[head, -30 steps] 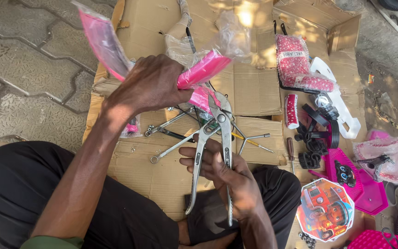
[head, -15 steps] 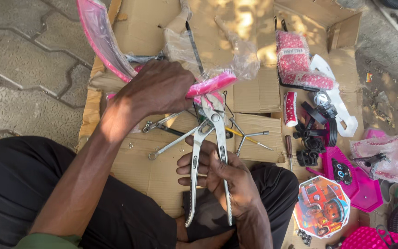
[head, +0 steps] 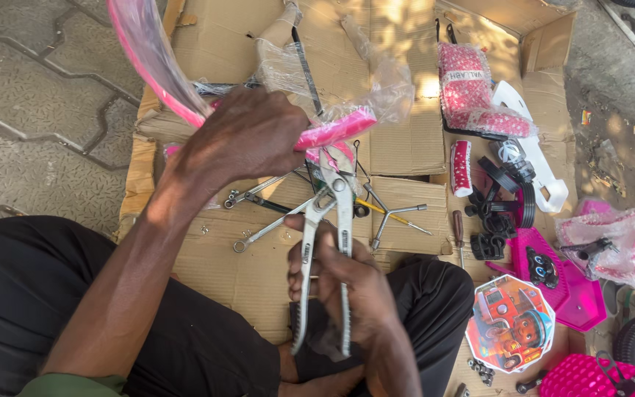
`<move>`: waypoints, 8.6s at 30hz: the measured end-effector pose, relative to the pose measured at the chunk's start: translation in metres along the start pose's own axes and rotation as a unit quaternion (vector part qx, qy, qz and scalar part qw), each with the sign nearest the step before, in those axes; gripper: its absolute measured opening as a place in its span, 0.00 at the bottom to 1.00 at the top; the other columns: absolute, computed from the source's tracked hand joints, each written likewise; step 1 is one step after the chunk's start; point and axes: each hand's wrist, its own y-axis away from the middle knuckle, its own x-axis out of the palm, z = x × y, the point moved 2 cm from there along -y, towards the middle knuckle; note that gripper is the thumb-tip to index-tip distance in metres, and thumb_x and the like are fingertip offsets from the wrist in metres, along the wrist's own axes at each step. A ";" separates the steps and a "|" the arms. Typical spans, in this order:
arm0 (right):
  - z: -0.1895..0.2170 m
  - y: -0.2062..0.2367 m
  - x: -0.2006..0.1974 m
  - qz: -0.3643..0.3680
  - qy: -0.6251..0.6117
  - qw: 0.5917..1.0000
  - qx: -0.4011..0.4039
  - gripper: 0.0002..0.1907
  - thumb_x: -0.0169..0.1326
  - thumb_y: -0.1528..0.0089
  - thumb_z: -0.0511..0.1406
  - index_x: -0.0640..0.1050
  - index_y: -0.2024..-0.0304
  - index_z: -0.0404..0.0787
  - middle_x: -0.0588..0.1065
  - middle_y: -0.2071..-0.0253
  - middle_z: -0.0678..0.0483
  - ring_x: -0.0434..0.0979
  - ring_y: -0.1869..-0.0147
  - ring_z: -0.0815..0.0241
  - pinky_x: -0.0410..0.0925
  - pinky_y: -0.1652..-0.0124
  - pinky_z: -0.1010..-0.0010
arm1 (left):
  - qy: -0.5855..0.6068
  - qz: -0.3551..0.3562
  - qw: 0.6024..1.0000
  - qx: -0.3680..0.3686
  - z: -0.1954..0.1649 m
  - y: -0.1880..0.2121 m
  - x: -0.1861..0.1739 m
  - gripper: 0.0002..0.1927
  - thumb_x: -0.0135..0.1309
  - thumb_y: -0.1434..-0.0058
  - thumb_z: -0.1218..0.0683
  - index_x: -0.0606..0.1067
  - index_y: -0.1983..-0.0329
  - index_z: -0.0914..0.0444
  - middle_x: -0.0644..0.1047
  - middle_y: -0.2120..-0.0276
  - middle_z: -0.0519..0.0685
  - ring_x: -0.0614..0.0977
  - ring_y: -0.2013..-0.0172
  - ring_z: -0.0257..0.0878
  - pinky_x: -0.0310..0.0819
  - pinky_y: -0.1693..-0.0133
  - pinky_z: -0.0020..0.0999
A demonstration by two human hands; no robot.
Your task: The person assembles a pink bicycle basket by attaching a metal bracket and tightening it with a screwdriver and wrench. The person then unpacks two pink mudguards, removes plastic wrapping, and attaches metal mounting brackets to each.
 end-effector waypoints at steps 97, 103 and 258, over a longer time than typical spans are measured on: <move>-0.061 -0.153 -0.075 -0.088 0.653 0.665 -0.352 0.05 0.56 0.38 0.31 0.82 0.62 0.36 0.79 0.64 0.42 0.80 0.58 0.39 0.71 0.57 0.53 | 0.719 -0.267 0.620 -0.169 0.074 0.087 -0.003 0.24 0.68 0.41 0.54 0.75 0.48 0.71 0.81 0.64 0.56 0.87 0.65 0.43 0.89 0.58 0.41; -0.050 -0.171 -0.081 -0.157 0.658 0.660 -0.327 0.08 0.55 0.38 0.30 0.83 0.59 0.39 0.80 0.59 0.43 0.80 0.60 0.40 0.71 0.60 0.52 | 0.683 -0.208 0.644 -0.274 0.063 0.089 -0.024 0.26 0.66 0.43 0.52 0.73 0.48 0.72 0.82 0.65 0.59 0.88 0.68 0.43 0.87 0.63 0.40; 0.063 -0.105 -0.002 -0.012 -0.037 0.941 -0.337 0.05 0.57 0.35 0.24 0.78 0.56 0.34 0.80 0.59 0.48 0.80 0.56 0.61 0.76 0.54 0.65 | 0.424 0.113 0.889 -0.132 0.011 0.043 0.054 0.27 0.58 0.42 0.37 0.78 0.58 0.65 0.80 0.73 0.55 0.84 0.70 0.44 0.81 0.67 0.42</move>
